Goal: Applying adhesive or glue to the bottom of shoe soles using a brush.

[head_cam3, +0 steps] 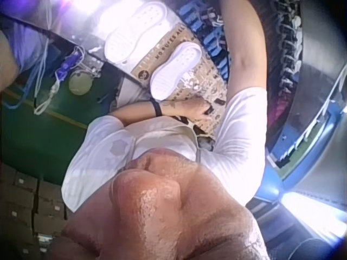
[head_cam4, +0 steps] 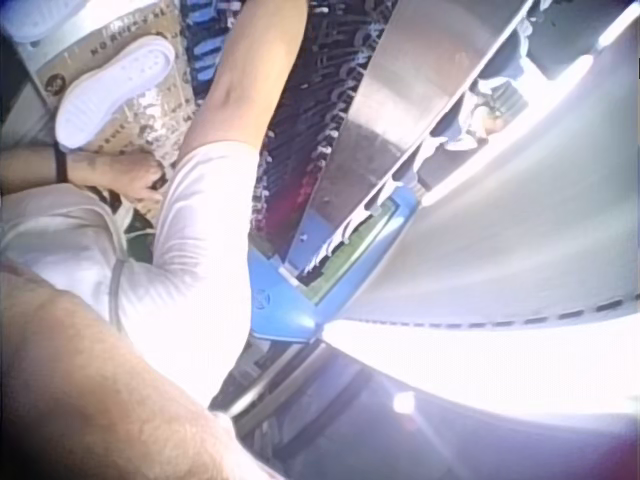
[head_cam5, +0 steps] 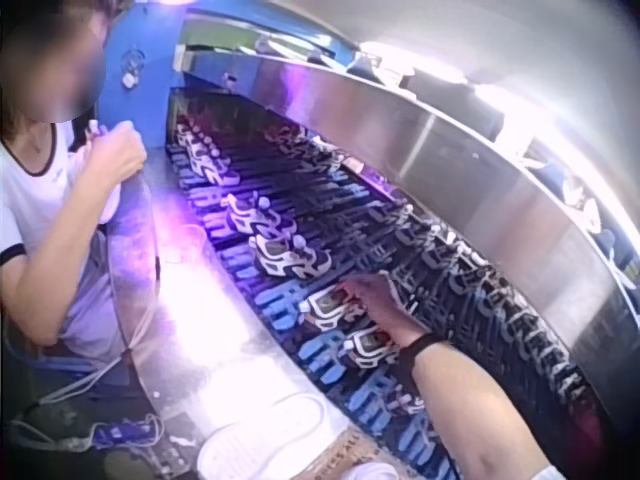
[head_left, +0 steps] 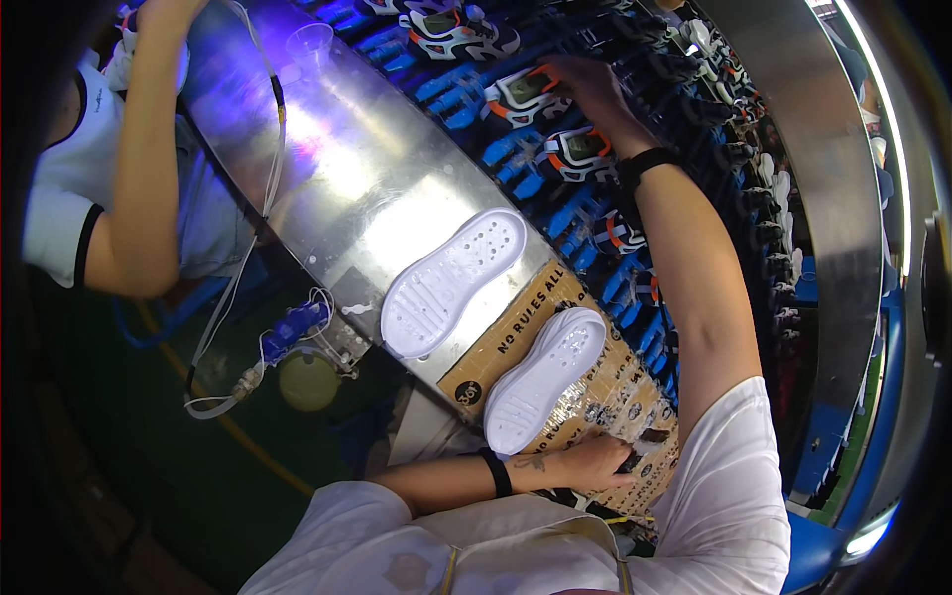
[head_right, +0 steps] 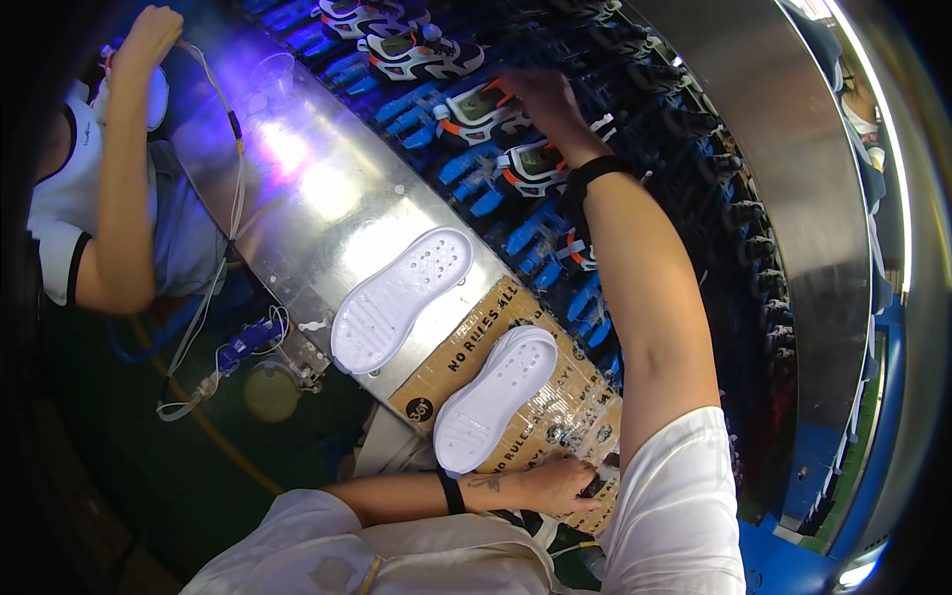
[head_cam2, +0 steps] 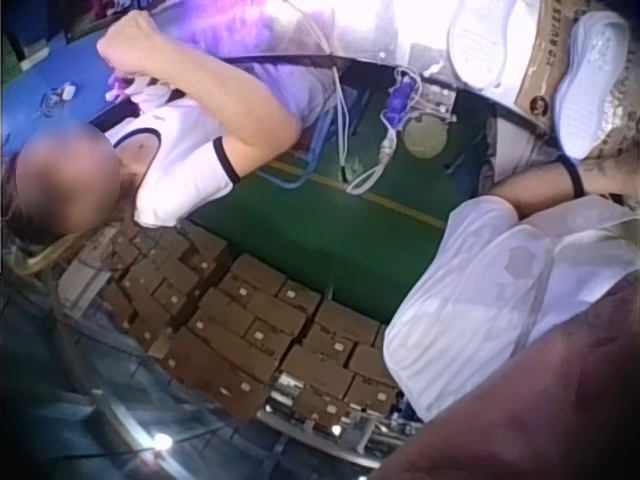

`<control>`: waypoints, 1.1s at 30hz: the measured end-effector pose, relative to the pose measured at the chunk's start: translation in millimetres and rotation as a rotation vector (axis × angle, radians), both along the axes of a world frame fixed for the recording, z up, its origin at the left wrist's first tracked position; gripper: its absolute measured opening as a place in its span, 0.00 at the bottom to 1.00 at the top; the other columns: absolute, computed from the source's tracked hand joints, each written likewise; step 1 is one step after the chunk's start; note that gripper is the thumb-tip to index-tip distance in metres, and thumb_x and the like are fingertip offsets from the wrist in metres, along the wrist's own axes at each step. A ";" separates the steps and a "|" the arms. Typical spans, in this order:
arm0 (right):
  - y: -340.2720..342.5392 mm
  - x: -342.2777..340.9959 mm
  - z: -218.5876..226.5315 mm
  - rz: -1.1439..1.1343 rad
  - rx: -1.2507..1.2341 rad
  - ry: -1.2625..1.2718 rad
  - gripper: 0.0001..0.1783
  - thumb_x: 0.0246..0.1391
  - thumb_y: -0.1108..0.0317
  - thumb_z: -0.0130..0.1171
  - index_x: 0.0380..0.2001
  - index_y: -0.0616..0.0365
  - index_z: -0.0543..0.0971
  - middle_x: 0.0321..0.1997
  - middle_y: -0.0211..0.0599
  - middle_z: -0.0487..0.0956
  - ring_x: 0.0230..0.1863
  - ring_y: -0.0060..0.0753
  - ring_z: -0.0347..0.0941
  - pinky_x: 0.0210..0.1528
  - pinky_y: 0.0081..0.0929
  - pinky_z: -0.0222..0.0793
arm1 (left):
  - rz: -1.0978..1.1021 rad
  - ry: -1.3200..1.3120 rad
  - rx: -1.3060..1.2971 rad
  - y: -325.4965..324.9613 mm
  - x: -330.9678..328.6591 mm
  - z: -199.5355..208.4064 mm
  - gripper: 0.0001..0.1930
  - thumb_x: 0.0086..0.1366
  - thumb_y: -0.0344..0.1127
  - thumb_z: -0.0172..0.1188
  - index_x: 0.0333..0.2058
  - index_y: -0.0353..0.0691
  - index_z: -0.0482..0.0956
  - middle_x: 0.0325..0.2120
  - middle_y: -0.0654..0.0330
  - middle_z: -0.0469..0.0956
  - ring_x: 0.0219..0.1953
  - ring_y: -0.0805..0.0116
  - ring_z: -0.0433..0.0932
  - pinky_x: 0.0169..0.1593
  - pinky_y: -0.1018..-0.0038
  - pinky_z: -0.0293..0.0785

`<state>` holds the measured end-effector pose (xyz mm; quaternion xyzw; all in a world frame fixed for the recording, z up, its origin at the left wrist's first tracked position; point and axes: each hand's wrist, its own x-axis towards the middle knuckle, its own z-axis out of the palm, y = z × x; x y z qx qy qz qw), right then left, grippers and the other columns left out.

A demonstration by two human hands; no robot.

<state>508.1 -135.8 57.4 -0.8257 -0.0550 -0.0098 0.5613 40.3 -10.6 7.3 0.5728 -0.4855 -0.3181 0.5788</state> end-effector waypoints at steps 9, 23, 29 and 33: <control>35.9 -19.3 14.6 -0.083 -0.503 -0.092 0.24 0.57 0.44 0.63 0.46 0.51 0.87 0.40 0.41 0.87 0.43 0.40 0.84 0.50 0.36 0.77 | -0.074 0.013 0.049 -4.2 2.3 -0.2 0.26 0.65 0.52 0.63 0.27 0.27 0.75 0.29 0.40 0.78 0.34 0.40 0.79 0.42 0.54 0.75; 128.6 62.3 23.9 -0.180 -0.596 -0.262 0.36 0.54 0.35 0.63 0.57 0.47 0.82 0.53 0.51 0.84 0.56 0.55 0.79 0.59 0.42 0.73 | -0.022 0.070 -0.045 -9.4 -19.4 -23.9 0.20 0.61 0.43 0.65 0.38 0.27 0.77 0.33 0.41 0.80 0.37 0.42 0.81 0.45 0.56 0.78; 137.7 89.7 -6.9 -0.408 -0.681 -0.415 0.20 0.52 0.44 0.65 0.39 0.46 0.88 0.42 0.43 0.86 0.47 0.51 0.83 0.53 0.43 0.78 | 0.015 0.088 -0.097 -7.2 -30.3 -29.6 0.24 0.61 0.49 0.66 0.34 0.28 0.77 0.27 0.41 0.80 0.30 0.42 0.82 0.40 0.51 0.78; 118.1 115.9 -16.4 -0.412 -0.662 -0.329 0.19 0.54 0.47 0.60 0.39 0.46 0.88 0.41 0.45 0.86 0.46 0.55 0.82 0.54 0.45 0.77 | -0.144 -0.014 0.021 -6.4 -23.7 -24.5 0.26 0.65 0.46 0.62 0.47 0.24 0.73 0.34 0.39 0.79 0.35 0.42 0.82 0.39 0.55 0.80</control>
